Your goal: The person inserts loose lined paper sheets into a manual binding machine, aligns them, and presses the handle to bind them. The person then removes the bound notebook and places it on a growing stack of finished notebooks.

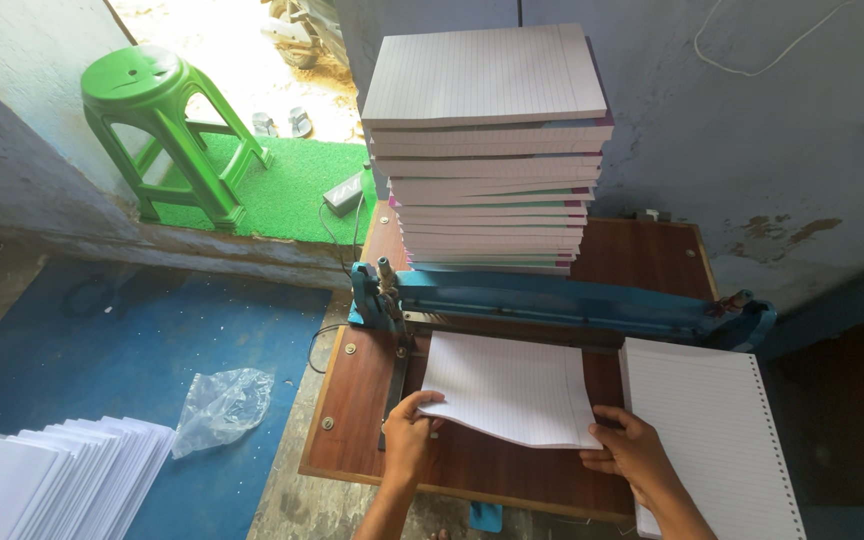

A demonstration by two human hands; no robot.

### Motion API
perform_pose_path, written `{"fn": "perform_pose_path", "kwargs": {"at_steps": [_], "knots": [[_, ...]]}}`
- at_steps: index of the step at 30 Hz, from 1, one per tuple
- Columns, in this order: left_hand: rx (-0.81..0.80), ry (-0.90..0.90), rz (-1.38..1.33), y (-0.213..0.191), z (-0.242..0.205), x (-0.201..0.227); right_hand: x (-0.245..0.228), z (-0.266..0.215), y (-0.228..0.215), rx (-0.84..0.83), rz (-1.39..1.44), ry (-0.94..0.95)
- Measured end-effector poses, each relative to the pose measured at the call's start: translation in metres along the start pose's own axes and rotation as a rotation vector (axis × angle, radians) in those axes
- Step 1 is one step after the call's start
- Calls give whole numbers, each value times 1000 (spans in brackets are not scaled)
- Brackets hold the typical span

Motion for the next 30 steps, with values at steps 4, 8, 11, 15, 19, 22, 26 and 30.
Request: {"fn": "perform_pose_path", "kwargs": {"at_steps": [4,8,11,15,19,22,26,30], "knots": [[76,-144,69,-3,5,-3,-4,2,1,16,3,-7],[52,-115,19,-2,15,-2,-9,6,3,20,16,-12],[3,-28,-23,2,21,3,-8,8,7,19,30,-16],[93,-62,5,2,14,5,-6,17,12,25,16,-23],[252,-148,19,8,-11,2,-11,26,20,15,24,-95],[320,-112,28,7,-29,-5,-14,30,23,26,15,-108],[360,-154,-218,6,-37,-41,-18,31,30,40,-3,-122],[397,-307,-512,1,-30,-79,-12,32,32,35,-16,-96]]}}
Point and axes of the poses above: each hand's wrist, its own z-axis towards the middle knuckle, its own y-axis out of the palm, x = y × z, the point moved 8 cm from there along z, towards the middle knuckle, and after that the axes turned 15 degrees about -z, right-handed, at the moved point
